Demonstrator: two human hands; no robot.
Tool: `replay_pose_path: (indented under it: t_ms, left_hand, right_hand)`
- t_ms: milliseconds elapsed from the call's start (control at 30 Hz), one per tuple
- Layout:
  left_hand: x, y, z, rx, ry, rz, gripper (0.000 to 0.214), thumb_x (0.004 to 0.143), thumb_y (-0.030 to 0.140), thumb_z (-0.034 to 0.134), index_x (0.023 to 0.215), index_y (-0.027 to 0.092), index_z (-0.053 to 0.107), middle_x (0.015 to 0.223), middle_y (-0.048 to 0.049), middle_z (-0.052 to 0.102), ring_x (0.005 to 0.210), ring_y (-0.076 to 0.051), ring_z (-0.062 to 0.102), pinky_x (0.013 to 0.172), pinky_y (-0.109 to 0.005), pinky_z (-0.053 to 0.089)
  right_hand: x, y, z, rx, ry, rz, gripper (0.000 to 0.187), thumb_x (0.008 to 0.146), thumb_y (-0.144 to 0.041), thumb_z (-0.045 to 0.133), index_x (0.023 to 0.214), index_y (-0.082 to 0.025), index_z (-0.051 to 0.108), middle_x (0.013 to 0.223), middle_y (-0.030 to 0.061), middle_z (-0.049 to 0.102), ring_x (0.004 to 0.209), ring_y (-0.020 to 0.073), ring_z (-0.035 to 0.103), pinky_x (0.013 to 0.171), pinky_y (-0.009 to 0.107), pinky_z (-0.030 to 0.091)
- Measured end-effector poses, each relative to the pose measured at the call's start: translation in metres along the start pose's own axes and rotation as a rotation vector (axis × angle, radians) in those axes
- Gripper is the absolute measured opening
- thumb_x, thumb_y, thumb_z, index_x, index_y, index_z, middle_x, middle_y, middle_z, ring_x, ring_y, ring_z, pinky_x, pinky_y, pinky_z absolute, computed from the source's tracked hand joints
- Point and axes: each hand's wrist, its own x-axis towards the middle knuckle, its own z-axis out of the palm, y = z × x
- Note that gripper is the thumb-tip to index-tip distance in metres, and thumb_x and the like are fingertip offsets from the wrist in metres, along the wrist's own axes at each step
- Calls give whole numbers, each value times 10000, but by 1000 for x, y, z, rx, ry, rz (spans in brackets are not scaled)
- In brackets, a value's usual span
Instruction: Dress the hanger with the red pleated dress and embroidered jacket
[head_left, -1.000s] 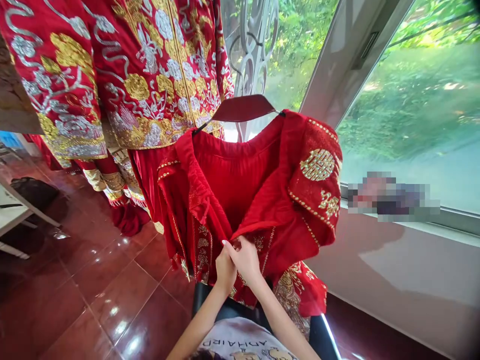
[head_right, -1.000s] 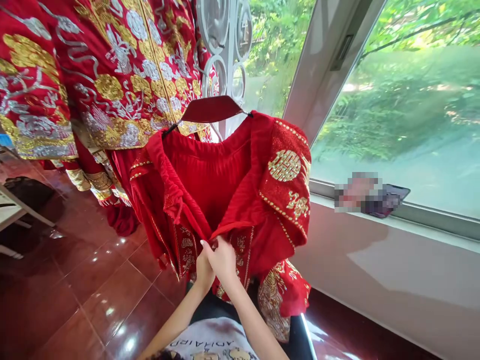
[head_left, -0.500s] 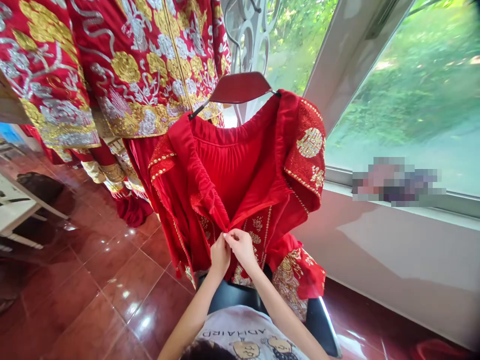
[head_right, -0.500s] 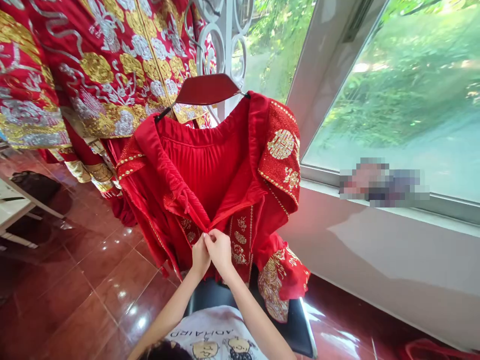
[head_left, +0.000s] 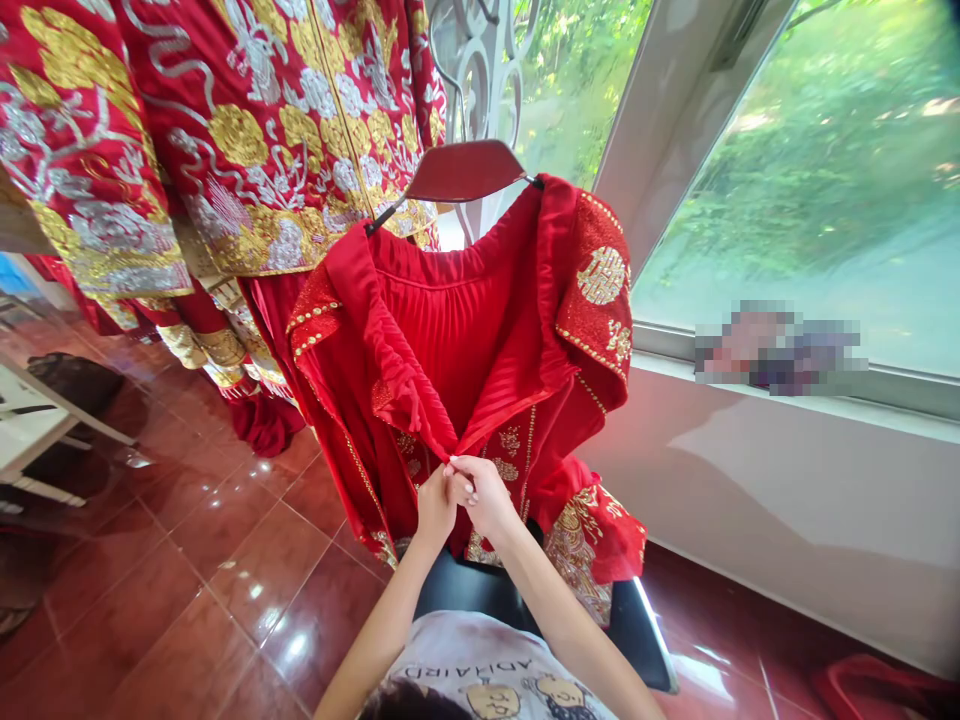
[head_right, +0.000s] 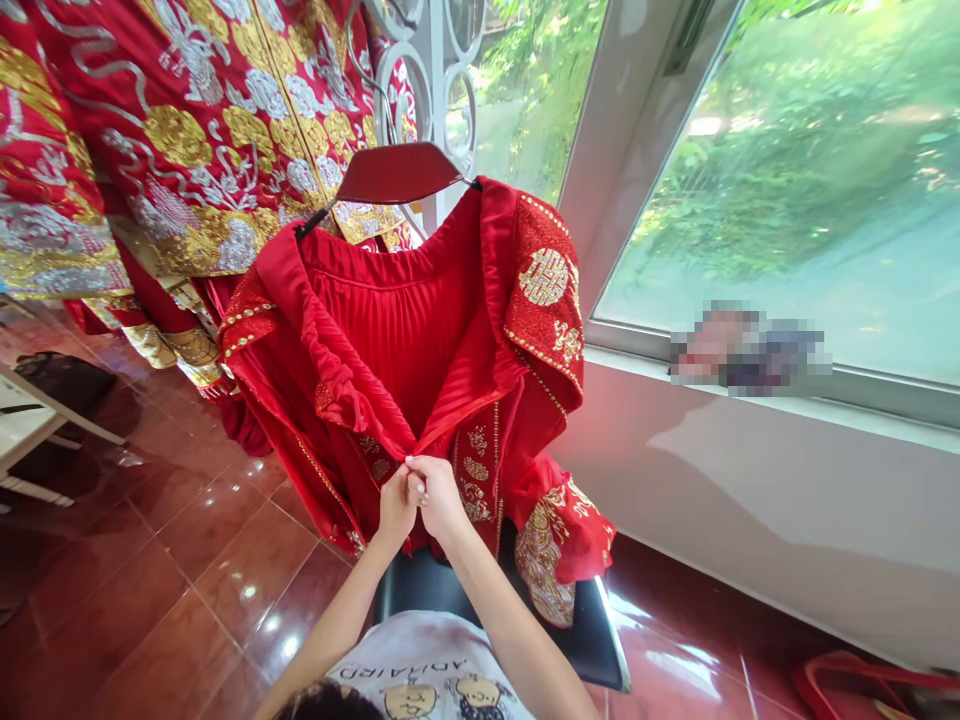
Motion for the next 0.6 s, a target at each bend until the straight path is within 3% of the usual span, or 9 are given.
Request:
replay_pose_path:
  t_ms: [167,300,367,467,500,533,600]
  left_hand:
    - [4,-2,-1,138,-21,2,310,948,196,293,919,177,602,807,-55,689,715,-168,641,684,-270,455]
    - [6,-4,-4,168,-19,16,315,935,176,294,1018,176,598,856,-60,686,745,-175,648,713,-294,485]
    - [8,-1,-6,192,126,65,284,925,212,344,1077,163,578,979,-103,668,874,-207,646,763,-337,508]
    - [14,6,-11,202,535,200,308,869,300,486,1114,119,530,1153,-188,576,1092,-281,565,883,-446,497]
    - [17,10,-13,204,607,228,300,858,301,502,1091,113,527,1150,-199,566,1109,-294,550,906,-475,485]
    - [20,13,-14,212,614,235,259,858,287,498,1047,114,534,1110,-197,577,1087,-299,558,910,-495,480]
    - [25,22,-14,232,503,212,175,869,238,463,966,125,554,970,-162,615,995,-286,596,895,-509,486]
  right_hand:
    - [-5,-26,16,-6,59,-129,212,637,-287,652,519,-116,612,322,-83,307,324,12,193,395,217,113]
    - [-5,-32,24,15,41,-144,207,619,-300,681,536,-116,638,329,-84,319,322,7,190,395,212,96]
    - [-5,-27,27,23,33,-147,214,629,-317,690,563,-118,649,338,-81,339,326,10,205,395,209,98]
    - [-6,-14,32,22,26,-138,253,650,-368,697,600,-124,656,352,-76,367,329,16,226,393,209,102]
    - [-7,-11,34,30,22,-129,266,650,-386,698,604,-128,654,350,-76,368,326,19,226,390,210,99]
    - [-7,-7,37,45,22,-125,275,647,-399,701,606,-132,649,346,-77,368,323,21,224,388,211,98]
    - [-8,-1,41,90,15,-109,280,644,-415,703,620,-142,642,340,-80,369,317,25,218,385,212,106]
